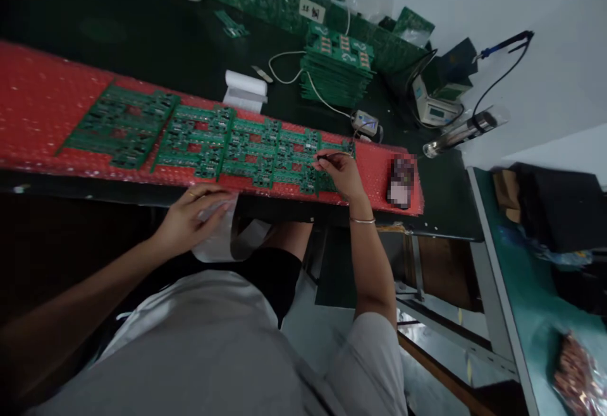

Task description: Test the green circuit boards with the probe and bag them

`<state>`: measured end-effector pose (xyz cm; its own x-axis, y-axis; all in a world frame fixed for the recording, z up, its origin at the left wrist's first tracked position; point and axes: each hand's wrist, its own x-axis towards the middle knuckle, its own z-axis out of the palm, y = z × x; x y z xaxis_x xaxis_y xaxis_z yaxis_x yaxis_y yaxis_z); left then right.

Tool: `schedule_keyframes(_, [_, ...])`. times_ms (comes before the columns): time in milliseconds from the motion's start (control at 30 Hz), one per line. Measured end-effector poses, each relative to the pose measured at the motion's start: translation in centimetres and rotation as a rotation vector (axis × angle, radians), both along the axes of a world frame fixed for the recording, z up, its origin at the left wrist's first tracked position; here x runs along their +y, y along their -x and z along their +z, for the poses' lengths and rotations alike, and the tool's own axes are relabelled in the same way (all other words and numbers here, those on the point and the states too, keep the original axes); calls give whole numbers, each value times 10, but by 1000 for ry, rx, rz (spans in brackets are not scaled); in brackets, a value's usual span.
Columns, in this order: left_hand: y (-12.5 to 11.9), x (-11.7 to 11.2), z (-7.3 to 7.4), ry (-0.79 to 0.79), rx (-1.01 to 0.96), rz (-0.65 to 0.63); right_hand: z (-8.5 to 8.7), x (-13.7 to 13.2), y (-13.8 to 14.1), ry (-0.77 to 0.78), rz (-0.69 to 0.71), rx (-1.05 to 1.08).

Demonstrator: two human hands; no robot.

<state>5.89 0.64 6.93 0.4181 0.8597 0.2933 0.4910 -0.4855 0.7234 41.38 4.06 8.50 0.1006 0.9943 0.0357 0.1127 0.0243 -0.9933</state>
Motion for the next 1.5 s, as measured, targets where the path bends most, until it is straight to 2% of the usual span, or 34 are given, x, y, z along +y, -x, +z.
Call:
schedule_keyframes(67, [23, -7, -19, -15, 76, 42, -9, -4, 4, -11, 32, -119])
schedule_keyframes(167, [44, -12, -35, -64, 130, 76, -18, -5, 9, -101, 31, -398])
schedule_keyframes(300, [51, -20, -43, -208, 91, 60, -22, -2, 11, -276, 53, -729])
schedule_keyframes(433, [49, -24, -47, -252, 70, 42, -20, 1, 9, -304, 116, -853])
schedule_keyframes(700, [47, -26, -49, -266, 63, 47, -21, 3, 8, -319, 166, -900])
schedule_keyframes(900, [40, -22, -60, -219, 104, 26, -29, 3, 11, -304, 38, -843])
schedule_keyframes(1100, [33, -13, -71, -240, 130, 71, -33, 0, 15, -353, 7, -837])
schedule_keyframes(1500, [28, -11, -69, -156, 18, 110, -31, -4, 21, -342, -16, -830])
